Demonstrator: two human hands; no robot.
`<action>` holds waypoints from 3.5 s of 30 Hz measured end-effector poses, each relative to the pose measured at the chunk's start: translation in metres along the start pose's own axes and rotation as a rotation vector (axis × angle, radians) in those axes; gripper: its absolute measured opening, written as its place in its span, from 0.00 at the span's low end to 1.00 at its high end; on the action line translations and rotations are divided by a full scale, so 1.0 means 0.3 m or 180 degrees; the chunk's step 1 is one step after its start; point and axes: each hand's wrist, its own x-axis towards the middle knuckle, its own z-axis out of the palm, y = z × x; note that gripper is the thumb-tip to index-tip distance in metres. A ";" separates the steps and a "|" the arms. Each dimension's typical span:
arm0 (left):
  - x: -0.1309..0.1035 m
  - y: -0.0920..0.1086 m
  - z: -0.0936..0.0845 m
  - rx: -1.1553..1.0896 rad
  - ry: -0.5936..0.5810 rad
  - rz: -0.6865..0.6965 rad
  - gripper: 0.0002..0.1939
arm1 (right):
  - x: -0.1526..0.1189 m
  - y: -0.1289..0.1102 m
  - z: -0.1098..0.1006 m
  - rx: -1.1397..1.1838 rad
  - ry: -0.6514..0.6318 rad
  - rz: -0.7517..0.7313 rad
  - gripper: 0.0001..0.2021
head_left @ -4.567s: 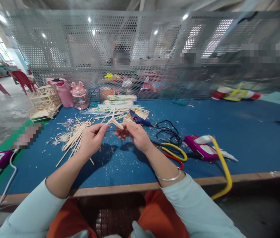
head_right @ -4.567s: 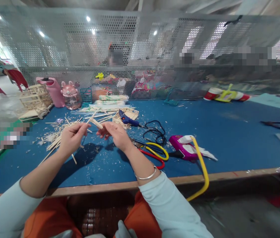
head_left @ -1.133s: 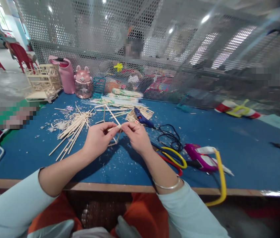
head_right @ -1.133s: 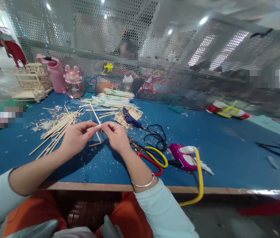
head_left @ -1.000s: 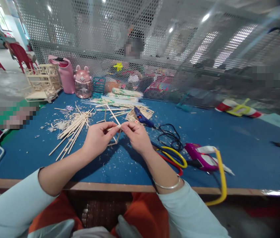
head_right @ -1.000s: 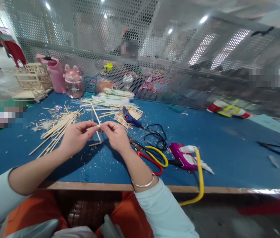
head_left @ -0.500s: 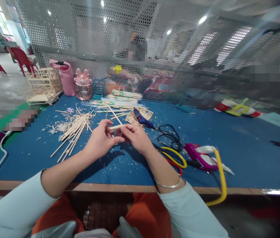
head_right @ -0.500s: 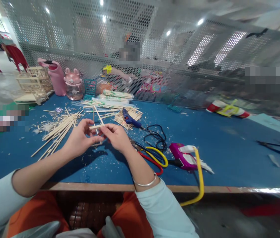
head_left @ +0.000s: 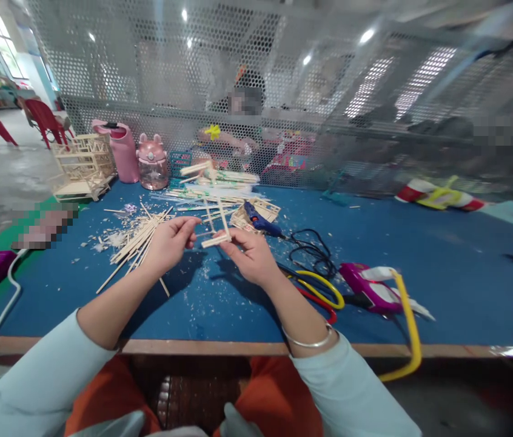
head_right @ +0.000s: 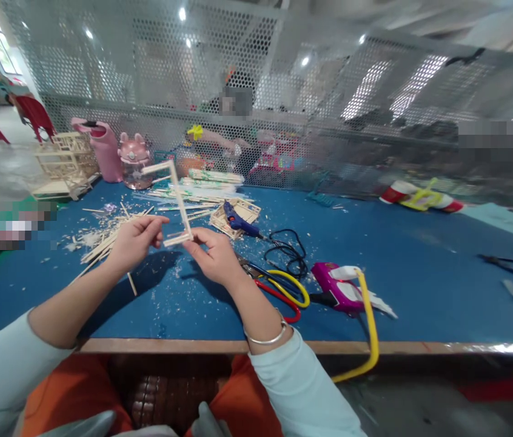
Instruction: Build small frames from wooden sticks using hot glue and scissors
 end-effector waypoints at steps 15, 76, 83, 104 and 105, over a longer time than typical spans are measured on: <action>-0.002 0.066 0.028 -0.1793 0.0415 -0.0444 0.03 | 0.015 0.041 0.013 0.0820 0.1019 0.0563 0.07; 0.164 -0.043 -0.189 0.1810 0.1510 0.0950 0.17 | 0.039 0.160 -0.025 -0.0313 0.1843 0.0920 0.02; 0.110 -0.012 -0.110 0.4275 -0.0638 -0.0056 0.26 | 0.035 0.171 -0.015 -0.0509 0.1590 0.0898 0.09; 0.071 0.017 -0.212 0.3260 -0.1387 0.1251 0.25 | -0.247 0.045 -0.322 -0.2458 0.0216 0.1324 0.08; 0.069 0.015 -0.213 0.3311 -0.1548 0.1190 0.24 | -0.269 0.038 -0.327 -0.2595 0.0000 0.1402 0.09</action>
